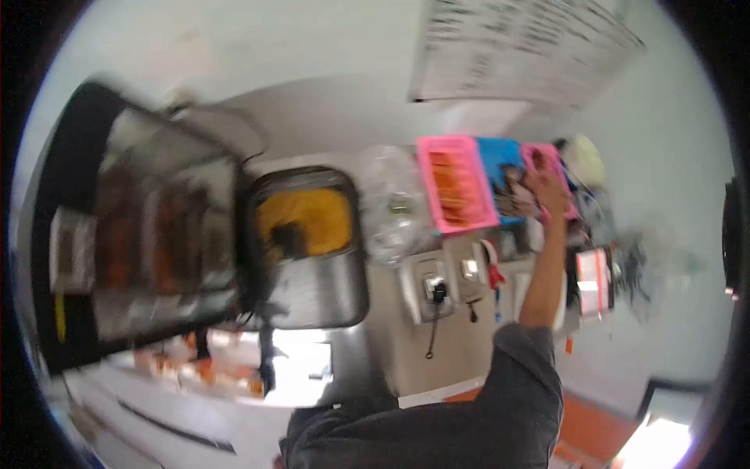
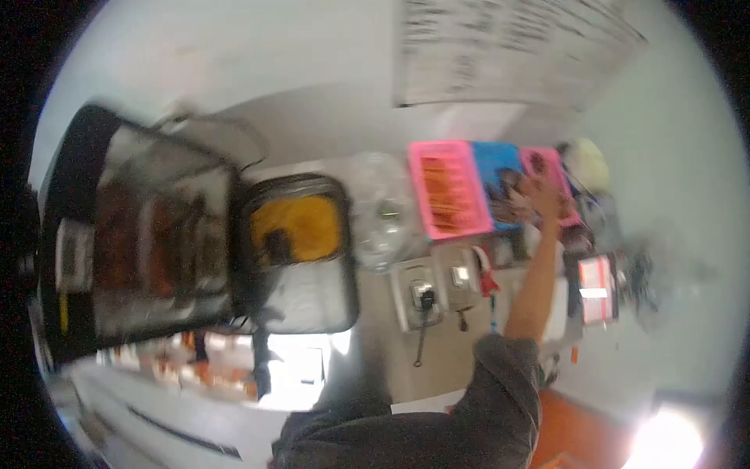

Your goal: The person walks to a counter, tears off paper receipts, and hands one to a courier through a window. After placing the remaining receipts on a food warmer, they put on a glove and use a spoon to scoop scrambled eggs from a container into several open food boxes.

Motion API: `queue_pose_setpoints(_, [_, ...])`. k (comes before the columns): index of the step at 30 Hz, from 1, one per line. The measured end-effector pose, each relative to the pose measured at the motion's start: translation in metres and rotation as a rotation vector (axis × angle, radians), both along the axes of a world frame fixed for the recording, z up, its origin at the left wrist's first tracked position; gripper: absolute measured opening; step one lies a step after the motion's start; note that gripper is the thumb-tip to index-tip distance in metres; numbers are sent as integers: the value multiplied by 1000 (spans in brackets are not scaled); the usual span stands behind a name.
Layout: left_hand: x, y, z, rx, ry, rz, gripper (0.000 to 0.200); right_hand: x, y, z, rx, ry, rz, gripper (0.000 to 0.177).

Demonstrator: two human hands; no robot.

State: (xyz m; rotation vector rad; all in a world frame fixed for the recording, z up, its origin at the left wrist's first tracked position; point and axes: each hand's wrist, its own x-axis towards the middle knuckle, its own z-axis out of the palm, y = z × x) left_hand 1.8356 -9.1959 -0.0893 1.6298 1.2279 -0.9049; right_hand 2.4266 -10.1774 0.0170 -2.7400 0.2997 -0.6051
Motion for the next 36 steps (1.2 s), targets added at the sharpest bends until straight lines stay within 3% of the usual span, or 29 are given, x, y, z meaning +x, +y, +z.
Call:
queue_pose_setpoints(1, [-26,14,-10,-4,-69,-44,29,-15,35,33,-119,75,36,45])
queue_pose_setpoints(2, [-52,28,-22,2,-184,-175,29,-40,161,133,83,286,-1,42])
queue_pose_setpoints(3, [-79,40,-37,40,-312,-332,29,-56,210,154,137,276,97,37])
queue_pose_setpoints(4, [-96,49,-48,92,-428,-474,28,-65,215,138,490,307,317,28])
queue_pose_setpoints(5, [-123,53,-59,184,-605,-575,28,-80,248,139,455,362,383,23])
queue_pose_setpoints(6, [-112,51,-56,109,-315,-448,31,-101,282,128,361,252,425,18])
queue_pose_setpoints(7, [-110,54,-56,107,-435,-572,38,-126,354,165,209,393,438,14])
queue_pose_setpoints(9, [-62,31,-2,18,-80,137,41,-165,448,138,398,148,594,11])
queue_pose_setpoints(10, [-77,42,-16,14,-96,173,41,-173,503,144,439,338,727,11])
queue_pose_setpoints(11, [-93,57,-43,-12,-177,30,41,-184,562,154,468,531,843,12])
queue_pose_setpoints(12, [-103,72,-54,-34,-253,-126,41,-198,622,161,562,600,855,14])
queue_pose_setpoints(15, [-126,111,-58,15,-409,-141,39,-224,780,145,821,641,970,17])
queue_pose_setpoints(16, [-149,124,-91,-146,-411,352,38,-221,825,138,651,533,1090,18])
queue_pose_setpoints(17, [-152,135,-85,-170,-403,348,38,-223,881,173,481,530,1078,19])
queue_pose_setpoints(19, [-141,152,-56,-41,-184,679,36,-210,972,160,716,334,1268,19])
queue_pose_setpoints(20, [-145,160,-45,-18,-210,721,34,-202,1014,172,558,383,1267,17])
queue_pose_setpoints(21, [-149,167,-38,-34,-202,712,34,-194,1058,164,592,252,1299,18])
queue_pose_setpoints(22, [-154,173,-32,-3,-237,744,34,-187,1100,161,671,296,1276,22])
queue_pose_setpoints(23, [-159,178,-27,28,-268,773,33,-168,1141,146,489,288,1262,26])
queue_pose_setpoints(25, [-173,182,-28,-2,-265,798,33,-155,1211,113,527,146,1233,33])
queue_pose_setpoints(29, [-186,177,-41,-62,-212,869,33,-222,1241,127,414,322,1238,31])
queue_pose_setpoints(31, [-221,171,-79,-54,-329,555,32,-273,1220,100,333,239,1401,24])
queue_pose_setpoints(32, [-233,171,-92,-64,-357,429,33,-304,1189,116,478,143,1422,20])
queue_pose_setpoints(36, [-244,193,-114,-109,-363,170,34,-369,1072,93,580,644,1458,19])
